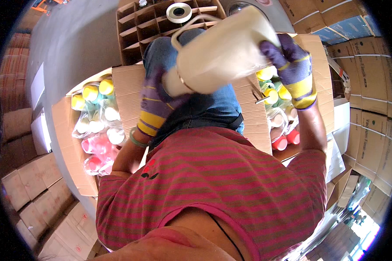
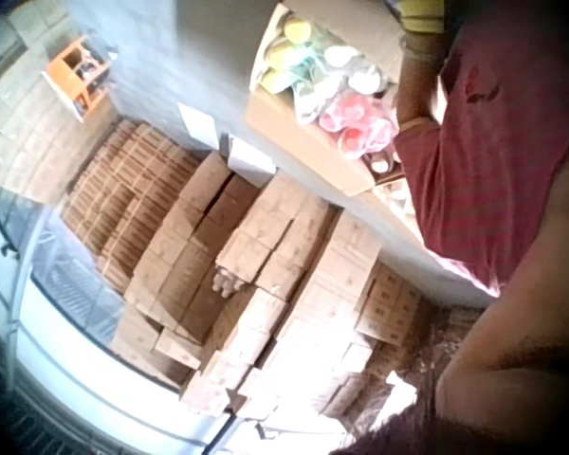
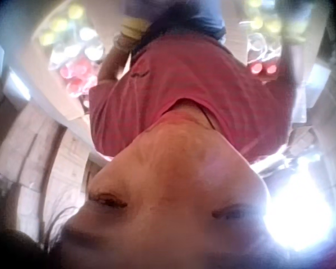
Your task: The person assembles vacuum flasks by inserting metal inner liners into plastic outer shells and securing them with lids. They handle multiple flasks of different colors, including green and beige, and place the assembled units into a cardboard box with dividers.
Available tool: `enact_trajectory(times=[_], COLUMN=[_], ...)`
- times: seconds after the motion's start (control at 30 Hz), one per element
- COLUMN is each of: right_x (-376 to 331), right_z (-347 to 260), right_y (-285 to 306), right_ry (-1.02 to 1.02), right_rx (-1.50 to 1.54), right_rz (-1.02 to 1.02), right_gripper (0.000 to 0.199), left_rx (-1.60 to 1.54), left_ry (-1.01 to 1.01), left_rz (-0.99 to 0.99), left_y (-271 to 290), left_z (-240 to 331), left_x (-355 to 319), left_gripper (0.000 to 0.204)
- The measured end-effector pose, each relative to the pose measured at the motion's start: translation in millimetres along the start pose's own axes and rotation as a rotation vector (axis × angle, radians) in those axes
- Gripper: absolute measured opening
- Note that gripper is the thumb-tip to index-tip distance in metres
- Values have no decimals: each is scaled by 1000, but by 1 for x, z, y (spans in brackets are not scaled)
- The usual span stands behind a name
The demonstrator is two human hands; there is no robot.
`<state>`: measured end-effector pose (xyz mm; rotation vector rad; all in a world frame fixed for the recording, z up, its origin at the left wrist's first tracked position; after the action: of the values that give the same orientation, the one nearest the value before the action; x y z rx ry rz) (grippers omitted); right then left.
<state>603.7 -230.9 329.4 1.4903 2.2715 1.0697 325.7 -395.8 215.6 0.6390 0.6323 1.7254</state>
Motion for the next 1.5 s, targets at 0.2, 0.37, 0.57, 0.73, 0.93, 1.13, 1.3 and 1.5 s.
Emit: enact_trajectory(times=[0.2, 0.37, 0.57, 0.73, 0.93, 1.13, 1.3, 1.5], right_x=[39, 63, 102, 133, 196, 221, 241, 236], right_z=[-82, -95, -148, -129, -15, 124, 151, 89], right_y=[-92, -166, -126, -122, -152, -197, -251, -242], right_ry=[404, 876, 743, 799, 196, -329, -641, -122], right_rx=[-910, -758, -648, -111, 913, 929, 914, 1106], right_rz=[-574, -554, -966, -1124, -923, -516, -263, -124], right_gripper=[56, 45, 57, 45, 34, 45, 39, 37], left_rx=[546, 554, -160, -213, 551, 767, 82, -16], left_ry=[-27, -14, -75, 120, -280, -212, -200, -637], left_rz=[-123, -181, 224, 152, -180, -463, -43, 88], left_y=[-61, -30, 66, 41, -97, -158, -120, -1], left_z=[-10, -7, -46, -137, -203, -224, -210, -84], left_x=[-43, -60, -12, 165, 354, 394, 377, 298], left_gripper=[91, 55, 12, 25, 45, 52, 67, 54])
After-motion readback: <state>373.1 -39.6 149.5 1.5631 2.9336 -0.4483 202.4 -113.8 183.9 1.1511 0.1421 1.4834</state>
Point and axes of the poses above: each hand's wrist, its own x-axis towards the middle knuckle, its own y-axis out of the back of the hand, z = x × y, the point moved 2 cm from there along x, towards the middle knuckle, and after that the axes turned 3 degrees about -z, right-handed, at the moved point
